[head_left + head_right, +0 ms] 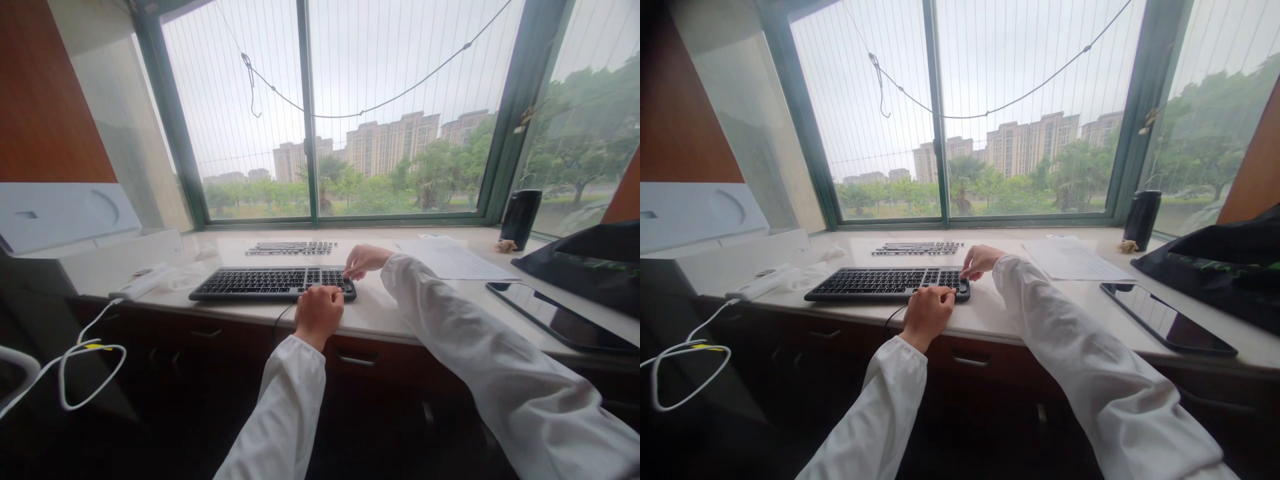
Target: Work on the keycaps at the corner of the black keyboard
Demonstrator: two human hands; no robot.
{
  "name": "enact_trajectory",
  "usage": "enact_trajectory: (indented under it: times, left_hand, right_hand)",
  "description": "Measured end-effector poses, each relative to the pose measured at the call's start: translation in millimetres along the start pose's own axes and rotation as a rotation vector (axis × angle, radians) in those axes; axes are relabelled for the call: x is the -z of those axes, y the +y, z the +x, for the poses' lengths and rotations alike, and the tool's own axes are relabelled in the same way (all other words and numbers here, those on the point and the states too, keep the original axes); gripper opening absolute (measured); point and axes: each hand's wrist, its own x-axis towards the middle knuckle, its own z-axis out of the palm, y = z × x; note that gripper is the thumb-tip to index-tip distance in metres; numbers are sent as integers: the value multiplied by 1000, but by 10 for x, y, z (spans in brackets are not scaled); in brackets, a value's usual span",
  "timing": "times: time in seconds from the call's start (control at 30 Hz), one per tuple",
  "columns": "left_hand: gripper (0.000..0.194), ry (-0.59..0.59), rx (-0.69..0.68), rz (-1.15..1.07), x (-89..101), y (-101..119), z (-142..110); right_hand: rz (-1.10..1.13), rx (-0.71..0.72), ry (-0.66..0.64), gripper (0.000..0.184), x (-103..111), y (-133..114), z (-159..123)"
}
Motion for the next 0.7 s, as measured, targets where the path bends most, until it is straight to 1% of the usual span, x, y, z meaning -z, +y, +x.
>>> enact_trajectory:
  times: [0.1, 0.23, 0.4, 0.53, 0.7]
  left_hand:
    - [32, -9, 11, -1, 9, 7, -3]
    - [32, -20, 10, 9, 35, 29, -12]
    - [32, -53, 40, 27, 69, 61, -17]
    - [32, -45, 33, 17, 60, 52, -17]
    - [32, -37, 25, 13, 37, 31, -16]
  right_hand:
    - [-24, -26, 22, 61, -12, -15, 0]
    - [-20, -24, 36, 60, -35, 22, 39]
    - [36, -25, -25, 63, -36, 61, 78]
    - [25, -34, -70, 64, -21, 41, 102]
    - [2, -11, -61, 65, -31, 49, 164]
